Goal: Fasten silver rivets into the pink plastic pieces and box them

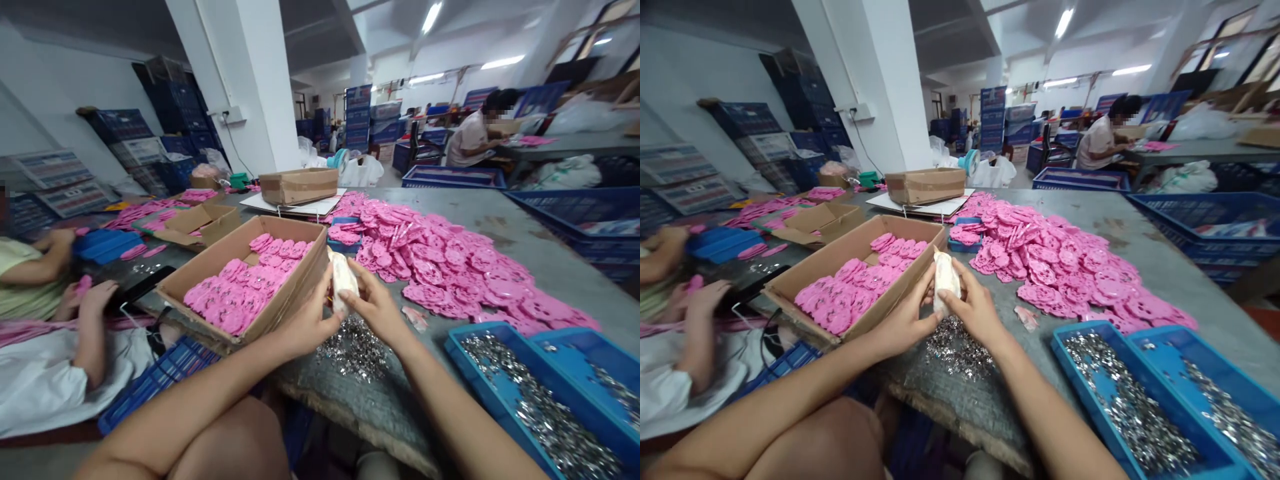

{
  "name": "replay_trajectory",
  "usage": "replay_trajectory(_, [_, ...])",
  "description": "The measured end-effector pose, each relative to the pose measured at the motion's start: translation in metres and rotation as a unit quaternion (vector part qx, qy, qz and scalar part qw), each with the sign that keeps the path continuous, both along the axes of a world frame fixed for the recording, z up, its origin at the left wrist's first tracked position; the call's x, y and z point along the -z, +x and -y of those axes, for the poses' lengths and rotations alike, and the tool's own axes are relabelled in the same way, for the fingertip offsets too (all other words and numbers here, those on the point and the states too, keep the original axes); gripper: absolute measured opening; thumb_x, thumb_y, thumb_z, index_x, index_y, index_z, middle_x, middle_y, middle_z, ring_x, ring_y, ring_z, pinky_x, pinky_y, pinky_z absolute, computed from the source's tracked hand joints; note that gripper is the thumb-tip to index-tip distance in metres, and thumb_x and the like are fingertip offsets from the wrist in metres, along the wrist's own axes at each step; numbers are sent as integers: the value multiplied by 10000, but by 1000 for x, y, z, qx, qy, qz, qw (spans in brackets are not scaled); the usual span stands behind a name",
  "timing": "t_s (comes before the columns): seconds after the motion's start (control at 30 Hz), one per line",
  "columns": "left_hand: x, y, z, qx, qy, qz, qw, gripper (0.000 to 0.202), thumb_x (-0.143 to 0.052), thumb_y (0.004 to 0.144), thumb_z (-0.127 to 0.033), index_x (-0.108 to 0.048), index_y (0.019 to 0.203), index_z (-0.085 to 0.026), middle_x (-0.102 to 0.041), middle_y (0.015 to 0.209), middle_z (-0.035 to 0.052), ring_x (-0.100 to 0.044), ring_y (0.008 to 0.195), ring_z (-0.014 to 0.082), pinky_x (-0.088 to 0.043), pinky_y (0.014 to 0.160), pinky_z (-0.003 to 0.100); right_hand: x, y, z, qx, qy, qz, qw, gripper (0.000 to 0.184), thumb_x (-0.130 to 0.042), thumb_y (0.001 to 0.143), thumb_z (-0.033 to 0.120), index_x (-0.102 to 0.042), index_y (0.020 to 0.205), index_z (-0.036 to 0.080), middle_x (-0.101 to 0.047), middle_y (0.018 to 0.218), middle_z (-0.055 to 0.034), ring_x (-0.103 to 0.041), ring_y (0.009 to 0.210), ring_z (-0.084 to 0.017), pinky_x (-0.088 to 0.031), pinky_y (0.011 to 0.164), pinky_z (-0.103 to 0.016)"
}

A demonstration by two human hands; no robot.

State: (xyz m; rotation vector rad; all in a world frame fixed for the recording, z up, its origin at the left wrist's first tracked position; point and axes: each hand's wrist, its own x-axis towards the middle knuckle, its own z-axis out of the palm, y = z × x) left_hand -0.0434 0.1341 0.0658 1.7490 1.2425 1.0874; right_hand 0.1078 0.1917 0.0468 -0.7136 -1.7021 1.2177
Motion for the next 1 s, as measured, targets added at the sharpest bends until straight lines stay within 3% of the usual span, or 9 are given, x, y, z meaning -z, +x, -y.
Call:
replay_trajectory(0.17, [5, -4, 1, -14, -6, -19, 1000, 845, -543, 789, -175, -130, 1526, -177, -308, 1546, 153, -360, 1381, 290, -304, 1139, 465, 1, -2, 1, 18, 37, 26, 999, 658, -612, 803, 341, -425, 1415, 192, -610, 1303, -120, -639, 1065, -235, -517, 935, -423])
replay_trajectory(0.33, [4, -10, 1, 16, -39, 4, 999, 878, -530, 794, -192, -64, 1538, -190, -337, 1535, 160, -564, 1173, 251, -433, 1037, 422, 4, -6, 0, 19, 64, 69, 995, 750, -690, 742, 321, -416, 1428, 196, -612, 1305, -120, -647, 1028, -240, -528, 895, -411])
replay_trajectory(0.43, [-1, -11, 4, -1, -44, -5, 999, 886, -531, 773, -182, -84, 1538, -191, -297, 1555, 164, -579, 1141, 236, -458, 1003, 399, 3, -9, 2, 39, 88, 106, 990, 765, -687, 742, 310, -401, 1442, 189, -605, 1316, -129, -647, 1034, -254, -521, 899, -426])
replay_trajectory(0.67, [3, -8, 0, -64, -31, -32, 997, 930, -552, 734, -178, -75, 1533, -190, -262, 1570, 168, -452, 1322, 277, -438, 1020, 422, -2, -13, 10, 44, 135, 158, 977, 726, -591, 803, 286, -351, 1475, 153, -516, 1410, -161, -548, 1247, -304, -452, 1016, -495])
replay_trajectory(0.9, [-5, -4, 5, -110, -1, -114, 987, 843, -576, 723, -163, -253, 1501, -194, -362, 1532, 136, -412, 1358, 309, -309, 1131, 492, 3, -17, 12, 85, 172, 146, 971, 716, -596, 803, 259, -352, 1476, 227, -513, 1417, -127, -552, 1250, -294, -476, 999, -502])
replay_trajectory(1.0, [-8, -2, 7, -115, -25, -84, 989, 835, -578, 722, -170, -262, 1495, -187, -448, 1479, 135, -500, 1287, 295, -361, 1098, 477, 4, -21, 15, 94, 178, 134, 970, 707, -600, 796, 256, -374, 1465, 229, -545, 1389, -124, -575, 1222, -290, -493, 981, -487])
